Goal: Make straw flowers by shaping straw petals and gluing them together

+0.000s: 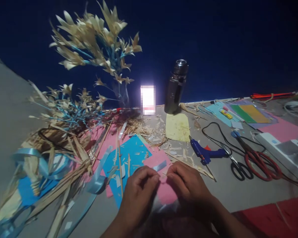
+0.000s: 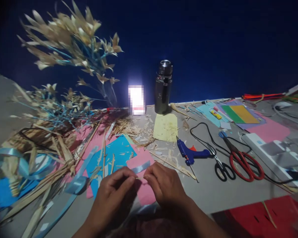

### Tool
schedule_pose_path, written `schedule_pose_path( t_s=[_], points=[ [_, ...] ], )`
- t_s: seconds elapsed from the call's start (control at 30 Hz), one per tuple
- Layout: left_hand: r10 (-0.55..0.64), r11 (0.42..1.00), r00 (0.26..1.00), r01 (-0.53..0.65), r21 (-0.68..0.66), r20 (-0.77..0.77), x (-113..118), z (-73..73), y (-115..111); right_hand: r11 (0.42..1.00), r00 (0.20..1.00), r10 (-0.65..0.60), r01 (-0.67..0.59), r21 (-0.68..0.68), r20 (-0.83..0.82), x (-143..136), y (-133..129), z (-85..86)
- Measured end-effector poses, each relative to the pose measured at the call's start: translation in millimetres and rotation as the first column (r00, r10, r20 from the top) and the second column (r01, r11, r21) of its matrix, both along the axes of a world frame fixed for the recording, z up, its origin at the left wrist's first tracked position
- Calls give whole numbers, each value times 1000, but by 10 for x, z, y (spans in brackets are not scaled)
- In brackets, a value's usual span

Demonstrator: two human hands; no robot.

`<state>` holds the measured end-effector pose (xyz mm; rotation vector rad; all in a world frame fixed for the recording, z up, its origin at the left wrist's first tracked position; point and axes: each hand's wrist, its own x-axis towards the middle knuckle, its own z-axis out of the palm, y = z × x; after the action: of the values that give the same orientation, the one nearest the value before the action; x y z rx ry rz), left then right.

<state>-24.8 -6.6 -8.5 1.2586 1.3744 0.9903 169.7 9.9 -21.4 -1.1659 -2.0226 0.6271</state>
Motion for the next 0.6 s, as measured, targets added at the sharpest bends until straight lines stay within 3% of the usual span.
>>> schedule_pose_path(
  t_s=[0.23, 0.37, 0.5, 0.6],
  points=[
    [-167, 986, 985, 167, 7, -43, 28, -102, -26, 968, 963, 16, -82, 237, 269, 118, -44, -171],
    [-180, 982, 981, 175, -67, -71, -125, -73, -40, 930, 937, -89, -43, 365, 338, 330, -49, -243],
    [-108, 994, 953, 95, -60, -285, -569, 106, 163, 963, 946, -158, 84, 257, 283, 587, -48, -254],
    [-67, 997, 871, 80, 6, -486, -977, 237, 593, 977, 950, -201, 176, 120, 241, 714, -64, -280]
  ],
)
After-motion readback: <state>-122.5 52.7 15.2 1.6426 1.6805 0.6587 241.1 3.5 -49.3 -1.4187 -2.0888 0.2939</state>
